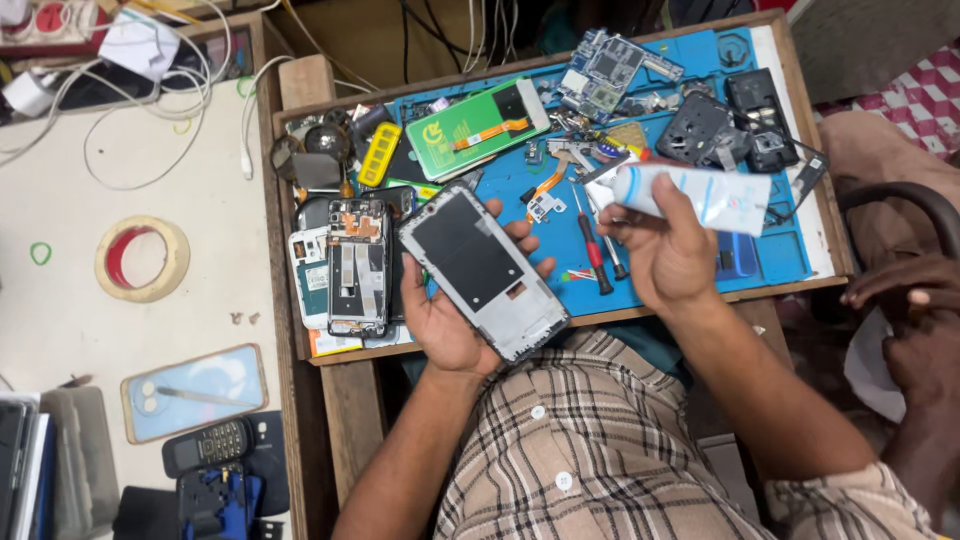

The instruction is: The person handles a disassembled smartphone, removes a battery, and applies adhesive along the frame edges using a tube. The person then sets the tube down and continues holding the phone frame.

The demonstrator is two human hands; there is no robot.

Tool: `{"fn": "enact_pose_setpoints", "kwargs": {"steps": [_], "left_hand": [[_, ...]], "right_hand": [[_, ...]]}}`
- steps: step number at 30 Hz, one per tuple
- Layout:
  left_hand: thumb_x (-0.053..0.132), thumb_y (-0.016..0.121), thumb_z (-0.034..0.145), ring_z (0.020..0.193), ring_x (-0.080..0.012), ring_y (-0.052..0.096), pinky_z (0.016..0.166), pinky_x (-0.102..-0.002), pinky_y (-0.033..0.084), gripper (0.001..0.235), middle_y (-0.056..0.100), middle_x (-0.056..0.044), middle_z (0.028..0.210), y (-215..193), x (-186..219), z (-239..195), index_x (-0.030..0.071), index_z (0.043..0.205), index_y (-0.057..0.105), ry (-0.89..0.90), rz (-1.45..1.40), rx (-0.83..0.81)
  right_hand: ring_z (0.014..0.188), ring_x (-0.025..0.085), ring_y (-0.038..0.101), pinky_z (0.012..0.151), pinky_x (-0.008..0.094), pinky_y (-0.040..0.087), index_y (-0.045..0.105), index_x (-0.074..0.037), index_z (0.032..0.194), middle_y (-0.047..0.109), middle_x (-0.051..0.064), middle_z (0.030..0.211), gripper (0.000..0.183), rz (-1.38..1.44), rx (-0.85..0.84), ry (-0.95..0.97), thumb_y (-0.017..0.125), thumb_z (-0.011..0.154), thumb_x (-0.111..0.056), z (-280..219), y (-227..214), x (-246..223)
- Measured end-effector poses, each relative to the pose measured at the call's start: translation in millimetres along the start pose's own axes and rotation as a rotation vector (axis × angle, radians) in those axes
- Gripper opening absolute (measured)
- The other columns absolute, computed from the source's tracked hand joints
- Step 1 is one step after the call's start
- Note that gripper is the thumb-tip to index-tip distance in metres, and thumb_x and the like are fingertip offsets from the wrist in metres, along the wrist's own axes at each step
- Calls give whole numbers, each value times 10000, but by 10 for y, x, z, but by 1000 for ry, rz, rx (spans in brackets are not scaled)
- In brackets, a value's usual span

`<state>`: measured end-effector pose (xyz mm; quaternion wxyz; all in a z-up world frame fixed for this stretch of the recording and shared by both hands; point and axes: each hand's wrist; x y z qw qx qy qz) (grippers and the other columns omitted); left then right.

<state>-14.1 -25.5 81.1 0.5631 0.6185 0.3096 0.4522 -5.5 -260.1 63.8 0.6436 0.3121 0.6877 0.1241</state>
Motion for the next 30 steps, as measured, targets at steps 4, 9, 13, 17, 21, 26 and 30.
{"fn": "enact_pose_setpoints", "kwargs": {"steps": [4,9,13,17,21,26,30], "left_hand": [[676,290,1034,1302,-348,605,1161,-585,468,918,592,-227,1436,78,-69,-20,-22,1627,340,-57,4,-5],[644,268,1027,1284,-356,605,1127,-568,480,878,573,-208,1471,101,-223,-50,23,1646,316,-122,74,-14],[774,208,1025,1290,-342,614,1135,-544,494,984,576,-218,1444,11,-340,-24,22,1649,320,-111,27,-62],[737,231,1066,1275,-339,622,1120,-536,506,922,595,-214,1404,-134,-391,-26,9,1611,381,-72,30,-39],[709,284,1053,1234,-305,635,1107,-448,505,868,637,-184,1371,-291,-384,-85,-9,1487,506,-93,37,120],[681,310,1034,1222,-250,646,1098,-384,501,818,663,-135,1348,-453,-404,-125,16,1434,569,-114,14,208],[682,305,1027,1225,-247,647,1099,-374,498,825,659,-134,1362,-504,-418,-140,16,1431,574,-125,27,180]], "right_hand": [[985,235,702,876,395,585,609,43,1326,697,133,1067,438,-13,13,-11,571,1099,-329,-160,-223,38],[1002,237,711,838,376,591,562,43,1363,700,129,1128,416,-122,-16,-103,519,1085,-263,-305,-155,39],[912,169,671,773,315,572,504,20,1430,698,123,1124,413,-281,-113,-90,498,1082,-202,-312,115,88],[788,107,593,550,242,460,521,-6,1439,740,119,1163,433,-394,-204,-40,546,1049,-192,-316,370,53],[845,153,672,744,291,566,643,10,1337,730,127,1018,358,-715,-258,-379,663,1045,-196,-293,523,-1],[864,214,741,772,306,578,729,28,1158,750,154,984,273,-981,-265,-704,704,1001,-194,-289,621,-50],[945,259,749,830,323,595,715,27,1196,743,175,1052,273,-1009,-292,-809,690,1030,-188,-317,722,-74]]}}
Point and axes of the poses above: each hand's wrist, its own z-axis towards the middle knuckle, its own y-axis out of the palm, x = y × z
